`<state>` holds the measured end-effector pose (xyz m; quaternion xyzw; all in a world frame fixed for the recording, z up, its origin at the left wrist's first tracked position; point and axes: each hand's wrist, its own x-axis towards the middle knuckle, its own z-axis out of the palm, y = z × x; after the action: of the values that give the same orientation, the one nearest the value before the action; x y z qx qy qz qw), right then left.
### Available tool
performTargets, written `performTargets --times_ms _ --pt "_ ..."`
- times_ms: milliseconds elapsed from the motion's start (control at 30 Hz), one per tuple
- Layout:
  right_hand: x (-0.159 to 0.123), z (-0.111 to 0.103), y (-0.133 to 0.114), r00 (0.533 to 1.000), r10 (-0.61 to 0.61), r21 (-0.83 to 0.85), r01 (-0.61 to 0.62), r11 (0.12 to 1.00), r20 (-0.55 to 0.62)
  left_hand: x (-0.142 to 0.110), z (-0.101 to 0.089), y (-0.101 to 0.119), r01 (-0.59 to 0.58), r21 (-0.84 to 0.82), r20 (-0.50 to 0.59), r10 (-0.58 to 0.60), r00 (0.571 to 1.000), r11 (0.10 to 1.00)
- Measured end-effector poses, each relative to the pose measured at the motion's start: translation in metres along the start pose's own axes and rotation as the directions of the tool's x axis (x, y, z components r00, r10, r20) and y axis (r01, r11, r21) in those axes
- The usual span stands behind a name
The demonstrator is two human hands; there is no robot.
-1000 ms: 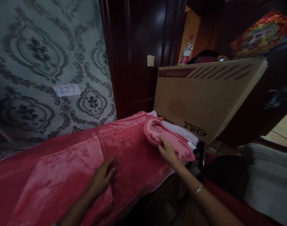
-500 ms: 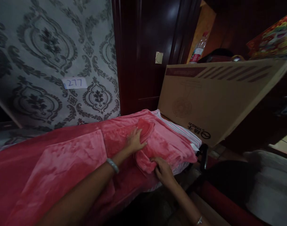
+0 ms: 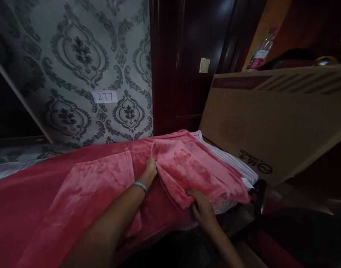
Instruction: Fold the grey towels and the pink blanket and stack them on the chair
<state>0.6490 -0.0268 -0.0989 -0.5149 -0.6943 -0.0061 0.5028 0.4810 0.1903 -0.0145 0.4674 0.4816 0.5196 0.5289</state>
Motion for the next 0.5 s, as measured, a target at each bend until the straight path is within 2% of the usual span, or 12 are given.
performTargets --times_ms 67,167,233,333,400,500 --pt "0.002 -0.002 -0.002 1.0 0.0 -0.003 0.0 1.0 0.014 0.001 -0.008 -0.002 0.079 -0.008 0.007 -0.079 0.997 0.997" --pt "0.005 -0.008 -0.008 0.996 -0.017 0.001 0.017 1.0 0.087 0.005 -0.009 0.001 0.119 -0.011 0.014 -0.119 0.993 0.993" --pt "0.009 -0.014 -0.016 0.992 -0.031 0.01 0.03 0.999 0.12 0.009 -0.008 0.007 0.12 -0.006 0.003 -0.12 0.993 0.993" --pt "0.014 -0.019 -0.03 0.994 -0.039 0.019 0.037 0.999 0.101 0.017 -0.013 0.016 0.101 0.019 -0.035 -0.1 0.994 0.995" --pt "0.015 -0.018 -0.04 0.994 -0.054 0.027 0.051 0.998 0.098 0.022 -0.021 0.018 0.082 0.043 -0.07 -0.079 0.994 0.996" --pt "0.009 -0.01 -0.048 0.986 -0.068 0.004 0.069 0.998 0.154 0.025 -0.036 0.014 0.095 0.085 -0.101 -0.087 0.991 0.992"
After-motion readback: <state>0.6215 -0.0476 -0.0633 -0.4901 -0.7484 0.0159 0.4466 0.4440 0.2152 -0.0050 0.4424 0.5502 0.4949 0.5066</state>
